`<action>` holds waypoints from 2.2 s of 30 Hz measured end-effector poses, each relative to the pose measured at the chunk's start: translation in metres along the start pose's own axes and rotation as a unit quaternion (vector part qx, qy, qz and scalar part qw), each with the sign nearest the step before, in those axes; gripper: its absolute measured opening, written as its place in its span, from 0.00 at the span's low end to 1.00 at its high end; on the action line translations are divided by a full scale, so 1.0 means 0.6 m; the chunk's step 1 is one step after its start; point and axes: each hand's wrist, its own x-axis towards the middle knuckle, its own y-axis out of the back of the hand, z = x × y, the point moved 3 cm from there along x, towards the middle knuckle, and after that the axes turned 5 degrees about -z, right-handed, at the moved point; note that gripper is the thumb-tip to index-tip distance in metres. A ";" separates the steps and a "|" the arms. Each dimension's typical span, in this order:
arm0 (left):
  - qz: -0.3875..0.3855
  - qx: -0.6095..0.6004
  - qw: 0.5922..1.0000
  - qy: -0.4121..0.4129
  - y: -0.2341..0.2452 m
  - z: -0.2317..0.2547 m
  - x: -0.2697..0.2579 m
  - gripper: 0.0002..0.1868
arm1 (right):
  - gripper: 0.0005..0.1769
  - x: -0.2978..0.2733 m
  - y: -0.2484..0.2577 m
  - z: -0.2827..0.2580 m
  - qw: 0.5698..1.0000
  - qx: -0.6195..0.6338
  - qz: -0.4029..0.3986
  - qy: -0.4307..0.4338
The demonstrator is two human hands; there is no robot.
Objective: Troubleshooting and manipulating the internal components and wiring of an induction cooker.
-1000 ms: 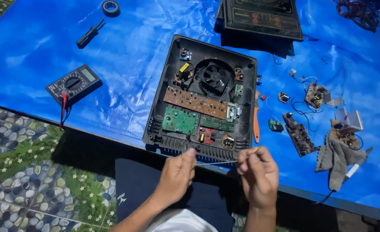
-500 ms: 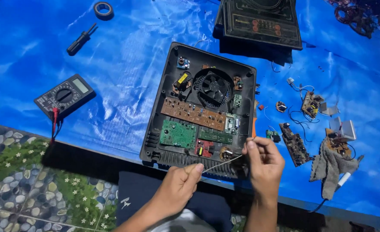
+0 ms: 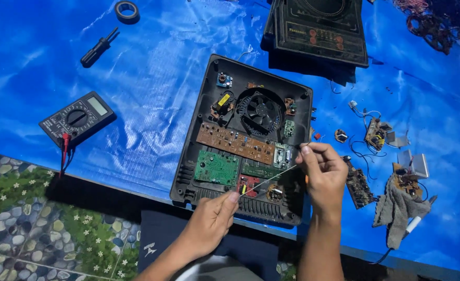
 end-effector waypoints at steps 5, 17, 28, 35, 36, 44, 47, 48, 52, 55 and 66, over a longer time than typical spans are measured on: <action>-0.008 -0.068 0.997 0.027 -0.004 -0.012 -0.004 0.25 | 0.06 0.011 0.020 0.003 1.000 0.003 0.026 0.007; 0.132 0.041 0.990 0.012 0.054 -0.015 -0.042 0.25 | 0.05 0.006 0.101 -0.022 0.996 0.023 0.084 0.034; -0.016 0.334 0.931 -0.146 -0.028 0.044 -0.006 0.38 | 0.06 -0.070 -0.026 -0.063 0.982 0.037 -0.185 -0.010; 0.147 0.185 0.966 -0.108 0.000 0.040 -0.008 0.04 | 0.10 -0.056 -0.048 -0.047 0.990 0.044 -0.133 0.007; 0.176 0.198 0.959 -0.102 0.004 0.043 -0.007 0.05 | 0.10 -0.050 -0.049 -0.045 0.990 0.037 -0.134 0.007; 0.185 0.139 0.970 -0.073 0.016 0.065 0.015 0.14 | 0.15 -0.012 -0.057 -0.045 0.978 -0.097 -0.118 0.141; 0.161 0.096 0.979 -0.073 0.015 0.073 0.038 0.20 | 0.09 0.014 -0.049 -0.038 0.932 -0.249 -0.060 0.255; 0.159 0.080 0.982 -0.068 0.014 0.074 0.043 0.19 | 0.07 0.023 -0.046 -0.031 0.919 -0.270 -0.055 0.282; 0.165 0.084 0.980 -0.070 0.030 0.053 0.082 0.20 | 0.08 0.047 -0.038 -0.022 0.900 -0.321 -0.045 0.292; 0.178 0.045 0.980 -0.076 0.037 0.071 0.089 0.18 | 0.08 0.059 -0.039 -0.018 0.891 -0.344 -0.051 0.292; 0.188 0.046 0.980 -0.051 0.036 0.067 0.091 0.17 | 0.13 0.107 -0.029 0.049 0.879 -0.369 -0.121 0.275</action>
